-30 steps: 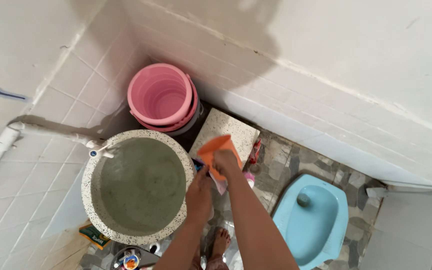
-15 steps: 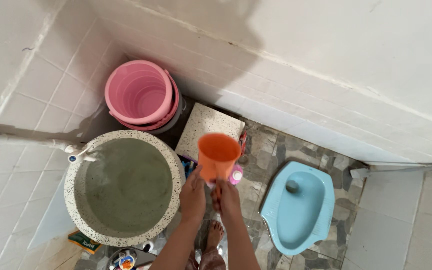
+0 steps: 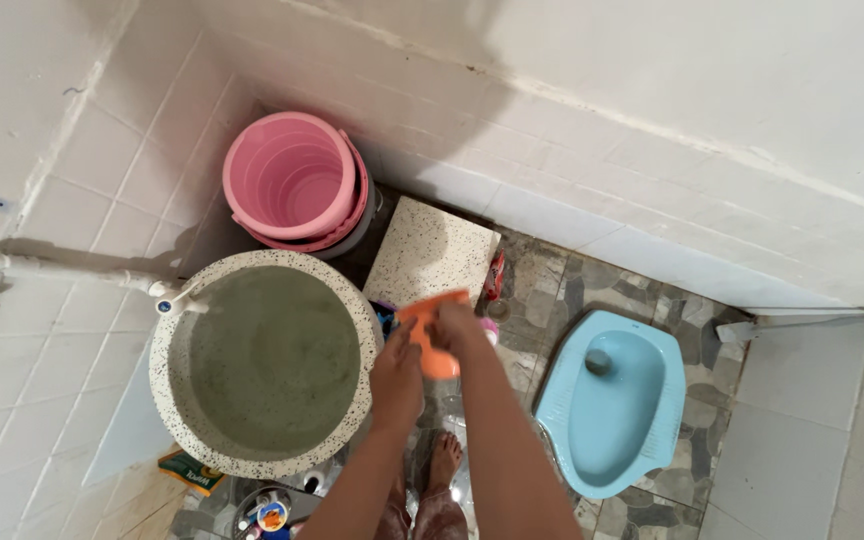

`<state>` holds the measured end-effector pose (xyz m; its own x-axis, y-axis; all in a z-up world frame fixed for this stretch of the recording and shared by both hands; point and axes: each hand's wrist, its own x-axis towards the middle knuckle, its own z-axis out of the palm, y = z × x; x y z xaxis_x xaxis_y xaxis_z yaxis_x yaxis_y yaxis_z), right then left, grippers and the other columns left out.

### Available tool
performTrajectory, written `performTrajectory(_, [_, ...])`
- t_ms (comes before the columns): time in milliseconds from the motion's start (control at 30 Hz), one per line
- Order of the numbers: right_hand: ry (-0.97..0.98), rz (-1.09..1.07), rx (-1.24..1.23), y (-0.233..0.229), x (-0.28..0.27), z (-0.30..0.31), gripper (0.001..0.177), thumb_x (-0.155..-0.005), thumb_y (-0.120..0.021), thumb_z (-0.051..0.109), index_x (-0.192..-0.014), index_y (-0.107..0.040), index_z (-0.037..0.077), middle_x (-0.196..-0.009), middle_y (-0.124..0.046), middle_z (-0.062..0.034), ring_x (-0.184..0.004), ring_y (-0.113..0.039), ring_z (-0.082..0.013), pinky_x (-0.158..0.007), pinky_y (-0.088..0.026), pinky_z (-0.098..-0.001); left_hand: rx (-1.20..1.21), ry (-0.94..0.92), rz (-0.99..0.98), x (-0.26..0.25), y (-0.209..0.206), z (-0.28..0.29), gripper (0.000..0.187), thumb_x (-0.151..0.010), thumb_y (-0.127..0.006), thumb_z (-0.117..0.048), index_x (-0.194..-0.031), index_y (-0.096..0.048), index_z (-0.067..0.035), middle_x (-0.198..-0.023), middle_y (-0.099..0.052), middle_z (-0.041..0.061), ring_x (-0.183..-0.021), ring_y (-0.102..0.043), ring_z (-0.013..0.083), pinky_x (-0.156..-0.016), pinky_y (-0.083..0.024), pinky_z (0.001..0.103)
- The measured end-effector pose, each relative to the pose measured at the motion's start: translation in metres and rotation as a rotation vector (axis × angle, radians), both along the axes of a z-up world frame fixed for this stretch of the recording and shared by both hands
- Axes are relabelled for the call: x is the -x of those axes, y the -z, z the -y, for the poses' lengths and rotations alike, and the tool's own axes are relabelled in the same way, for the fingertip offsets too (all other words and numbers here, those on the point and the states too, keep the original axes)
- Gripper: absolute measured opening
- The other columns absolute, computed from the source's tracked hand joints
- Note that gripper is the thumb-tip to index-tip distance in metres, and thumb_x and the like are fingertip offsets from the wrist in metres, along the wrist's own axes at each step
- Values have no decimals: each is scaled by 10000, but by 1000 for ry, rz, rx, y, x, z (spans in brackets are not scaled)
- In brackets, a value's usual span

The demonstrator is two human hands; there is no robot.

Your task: The person scrubs a light blue squat toilet with a long-handled brush and repeatedly rinses it by scooping water from a large basin with an orange plastic scoop. The person also rinses the brush and the scoop during the process.

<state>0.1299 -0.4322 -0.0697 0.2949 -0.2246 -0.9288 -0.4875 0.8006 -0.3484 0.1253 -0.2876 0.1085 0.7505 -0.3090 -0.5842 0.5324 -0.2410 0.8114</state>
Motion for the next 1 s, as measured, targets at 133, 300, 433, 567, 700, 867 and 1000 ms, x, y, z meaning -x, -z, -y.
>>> performTrajectory(133, [-141, 79, 12, -25, -66, 38, 75, -905, -415, 15, -893, -482, 46, -622, -518, -134, -430, -347, -122, -363, -254, -285, -105, 40, 167, -14, 2, -7, 438, -1008, -464, -212, -1413, -606, -125, -1443, -637, 75, -1325, -594, 210, -1108, -425, 329])
performTrajectory(300, [-24, 85, 75, -74, -65, 37, 75, -941, -403, 48, -915, -474, 43, -639, -509, -108, -440, -342, -115, -390, -243, -282, -79, 11, 180, -16, -11, -4, 435, -1004, -479, -235, -1401, -623, -131, -1418, -660, 67, -1302, -611, 212, -1092, -426, 322])
performTrajectory(433, [170, 192, 103, -87, -17, 7, 97, -946, -493, 93, -873, -468, 35, -658, -493, -86, -462, -435, -114, -388, -259, -285, -118, 25, 102, -6, -19, -4, 429, -1009, -485, -244, -1409, -614, -157, -1437, -632, 54, -1316, -592, 204, -1100, -418, 321])
performTrajectory(567, [359, 305, 24, -104, 49, -34, 210, -965, -536, 162, -815, -480, 26, -669, -512, -92, -426, -343, -117, -377, -279, -289, -178, 50, 21, 10, -9, -13, 440, -996, -464, -210, -1407, -615, -162, -1432, -633, 55, -1315, -592, 196, -1112, -417, 330])
performTrajectory(700, [505, 354, -28, -132, 102, -71, 185, -984, -504, 152, -890, -497, -8, -747, -577, -102, -509, -431, -123, -474, -391, -290, -36, 28, 53, 24, 12, -20, 448, -970, -465, -145, -1390, -617, -110, -1431, -648, 99, -1327, -606, 199, -1122, -429, 328])
performTrajectory(867, [619, 240, -86, -120, 125, -83, 152, -954, -490, 73, -980, -557, -61, -830, -656, -130, -607, -484, -150, -592, -444, -305, -36, 73, 13, 39, 17, -24, 434, -971, -505, -172, -1382, -641, -140, -1374, -691, 113, -1269, -651, 194, -1073, -464, 317])
performTrajectory(1000, [440, 285, 8, -77, 86, -54, 43, -911, -538, 23, -889, -549, -13, -683, -521, -88, -566, -482, -189, -570, -471, -349, -91, 113, 30, 35, 2, -9, 408, -986, -528, -234, -1362, -660, -143, -1337, -711, 95, -1223, -674, 192, -1051, -475, 307])
